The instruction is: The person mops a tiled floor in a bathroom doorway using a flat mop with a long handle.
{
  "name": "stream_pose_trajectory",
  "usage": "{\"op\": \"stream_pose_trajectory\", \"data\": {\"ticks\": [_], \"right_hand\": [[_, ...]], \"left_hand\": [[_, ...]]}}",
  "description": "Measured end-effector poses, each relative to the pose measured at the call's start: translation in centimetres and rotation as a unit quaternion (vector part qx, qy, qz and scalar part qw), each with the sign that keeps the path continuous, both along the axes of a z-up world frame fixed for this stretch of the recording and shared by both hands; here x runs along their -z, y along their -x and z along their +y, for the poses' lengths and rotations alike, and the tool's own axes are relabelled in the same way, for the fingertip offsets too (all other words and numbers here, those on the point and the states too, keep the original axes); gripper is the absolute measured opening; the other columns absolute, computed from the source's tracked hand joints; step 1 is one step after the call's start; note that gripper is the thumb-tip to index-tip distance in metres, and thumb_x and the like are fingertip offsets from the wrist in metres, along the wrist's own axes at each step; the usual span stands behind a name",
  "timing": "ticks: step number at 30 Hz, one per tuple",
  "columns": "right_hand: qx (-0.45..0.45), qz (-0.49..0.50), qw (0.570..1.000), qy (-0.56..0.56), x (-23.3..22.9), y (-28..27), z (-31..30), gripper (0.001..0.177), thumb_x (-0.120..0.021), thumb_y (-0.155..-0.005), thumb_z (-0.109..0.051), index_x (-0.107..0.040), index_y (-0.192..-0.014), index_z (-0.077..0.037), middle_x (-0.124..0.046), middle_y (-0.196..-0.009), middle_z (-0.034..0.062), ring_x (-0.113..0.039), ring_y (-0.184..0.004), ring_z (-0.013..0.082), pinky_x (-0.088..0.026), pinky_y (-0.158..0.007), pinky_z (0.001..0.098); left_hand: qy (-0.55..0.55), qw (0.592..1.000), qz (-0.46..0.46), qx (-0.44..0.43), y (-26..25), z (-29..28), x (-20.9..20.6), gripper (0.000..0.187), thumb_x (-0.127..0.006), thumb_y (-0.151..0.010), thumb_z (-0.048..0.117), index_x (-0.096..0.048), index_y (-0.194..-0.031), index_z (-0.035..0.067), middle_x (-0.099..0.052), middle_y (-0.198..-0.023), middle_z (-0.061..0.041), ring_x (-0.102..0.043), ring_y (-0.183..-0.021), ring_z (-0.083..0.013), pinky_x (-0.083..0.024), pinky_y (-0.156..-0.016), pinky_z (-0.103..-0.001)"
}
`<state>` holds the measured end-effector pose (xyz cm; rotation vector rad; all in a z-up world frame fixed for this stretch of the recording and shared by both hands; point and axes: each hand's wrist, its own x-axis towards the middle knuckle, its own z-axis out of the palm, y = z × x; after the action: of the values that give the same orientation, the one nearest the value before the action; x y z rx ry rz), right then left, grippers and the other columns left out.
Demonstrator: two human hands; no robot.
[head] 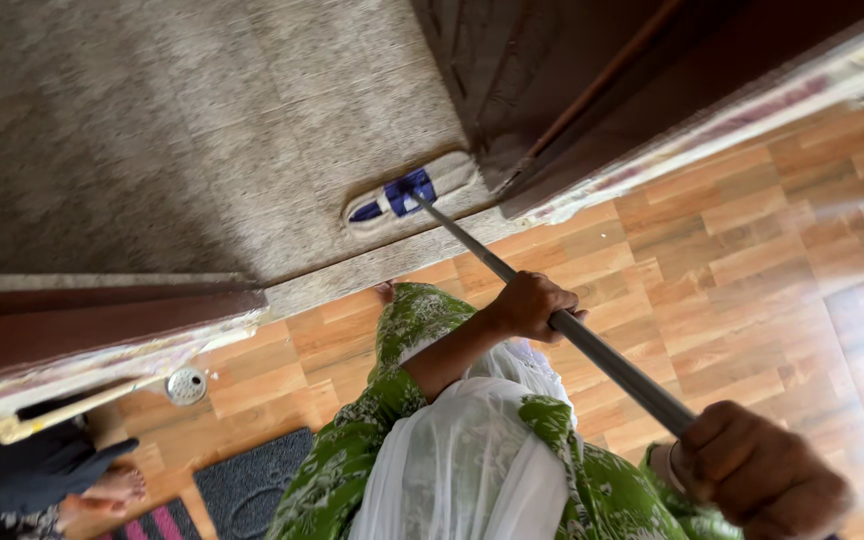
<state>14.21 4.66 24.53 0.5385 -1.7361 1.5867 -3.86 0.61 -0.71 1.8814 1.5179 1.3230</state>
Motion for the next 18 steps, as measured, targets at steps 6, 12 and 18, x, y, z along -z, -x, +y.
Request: {"op": "stream_pose_trajectory", "data": {"ticks": [6, 12, 18], "right_hand": [[0.082, 0.02, 0.996, 0.021, 4.2, 6.7, -1.0, 0.045, -0.066, -0.093, -0.028, -0.049, -0.054, -0.013, -0.048, -0.044, -0.0006, -0.047, -0.036, 0.016, -0.038, -0.04, 0.0324], [0.083, -0.018, 0.995, -0.051, 12.7, 15.6, -0.4, 0.025, -0.063, -0.085, -0.019, -0.052, -0.064, -0.01, -0.052, -0.059, 0.0021, -0.058, -0.051, 0.0214, -0.046, -0.053, 0.0359], [0.153, -0.145, 0.955, -0.211, 24.8, 29.0, 0.4, 0.01, -0.061, -0.07, -0.001, -0.059, -0.078, -0.005, -0.063, -0.08, 0.0142, -0.062, -0.073, 0.035, -0.049, -0.068, 0.0438]], "left_hand": [[-0.04, 0.999, 0.011, -0.006, 7.0, 1.3, 6.5, 0.02, -0.064, -0.09, 0.029, -0.061, -0.072, 0.02, -0.059, -0.056, 0.002, -0.063, -0.052, -0.019, -0.052, -0.061, -0.04], [-0.063, 0.98, 0.083, -0.169, 18.2, 1.6, 12.4, 0.011, -0.073, -0.085, 0.016, -0.063, -0.08, 0.018, -0.062, -0.066, 0.001, -0.065, -0.067, -0.0182, -0.055, -0.075, -0.04], [0.106, 0.883, 0.084, -0.449, 27.9, -4.7, 17.9, 0.068, -0.082, -0.076, 0.021, -0.054, -0.133, -0.002, -0.051, -0.138, -0.029, -0.053, -0.122, -0.0442, -0.045, -0.1, -0.051]]}}
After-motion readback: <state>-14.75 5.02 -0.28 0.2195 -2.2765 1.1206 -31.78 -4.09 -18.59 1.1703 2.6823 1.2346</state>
